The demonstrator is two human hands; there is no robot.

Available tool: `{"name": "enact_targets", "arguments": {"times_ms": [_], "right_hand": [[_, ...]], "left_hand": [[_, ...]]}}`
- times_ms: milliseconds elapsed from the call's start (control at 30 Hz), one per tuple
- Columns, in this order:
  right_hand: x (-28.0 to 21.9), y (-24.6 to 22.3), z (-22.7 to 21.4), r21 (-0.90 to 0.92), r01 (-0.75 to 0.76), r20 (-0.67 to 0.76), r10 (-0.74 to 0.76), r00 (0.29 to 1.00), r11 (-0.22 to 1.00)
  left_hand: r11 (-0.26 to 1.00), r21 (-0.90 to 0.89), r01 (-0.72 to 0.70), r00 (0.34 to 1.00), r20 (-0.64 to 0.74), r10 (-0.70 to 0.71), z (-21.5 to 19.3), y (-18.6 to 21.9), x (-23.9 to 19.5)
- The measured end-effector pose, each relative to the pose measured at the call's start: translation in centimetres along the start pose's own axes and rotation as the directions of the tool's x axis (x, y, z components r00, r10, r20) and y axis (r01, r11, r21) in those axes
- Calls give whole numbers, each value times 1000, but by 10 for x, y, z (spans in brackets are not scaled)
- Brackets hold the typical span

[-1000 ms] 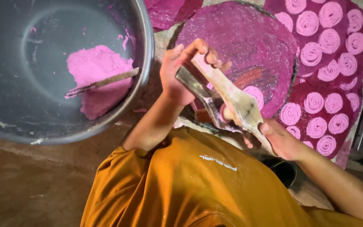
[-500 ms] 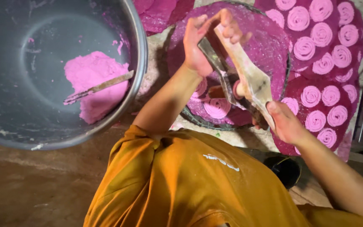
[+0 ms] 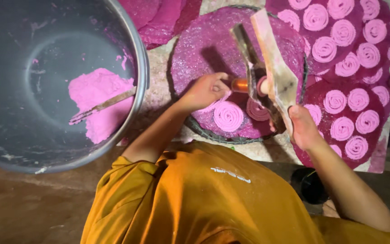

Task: The person scoops pink dough from a metal bowl and loads it into a manual extruder. They then press the dough through the tool to form rose-shaped spirals onto a tray. The person repeats this process to fill the tray with multiple dough roses.

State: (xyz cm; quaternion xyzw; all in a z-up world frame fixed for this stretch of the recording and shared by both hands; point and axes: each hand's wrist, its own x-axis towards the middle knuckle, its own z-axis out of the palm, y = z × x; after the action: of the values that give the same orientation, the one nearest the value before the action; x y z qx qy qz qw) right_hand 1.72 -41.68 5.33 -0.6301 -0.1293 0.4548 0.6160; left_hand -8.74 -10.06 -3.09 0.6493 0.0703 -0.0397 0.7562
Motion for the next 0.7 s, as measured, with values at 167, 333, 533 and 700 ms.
{"name": "enact_targets", "arguments": {"times_ms": [167,333,533,700], "right_hand": [[4,19,-1,5,110,-95,-109,990,994],[-7,28,18,51,238,-117,-231,966,970],[-21,53,39,192,321,-179,-289,940,927],[-29,74,28,189,366,-230,-321,919,911]], "left_hand": [[966,244,-88,986,-115,119,-6,8,-3],[883,469,2,968,-221,116,-15,20,-6],[676,736,-33,941,-206,270,-21,28,-13],[413,898,-150,904,-45,425,-31,25,-24]]}}
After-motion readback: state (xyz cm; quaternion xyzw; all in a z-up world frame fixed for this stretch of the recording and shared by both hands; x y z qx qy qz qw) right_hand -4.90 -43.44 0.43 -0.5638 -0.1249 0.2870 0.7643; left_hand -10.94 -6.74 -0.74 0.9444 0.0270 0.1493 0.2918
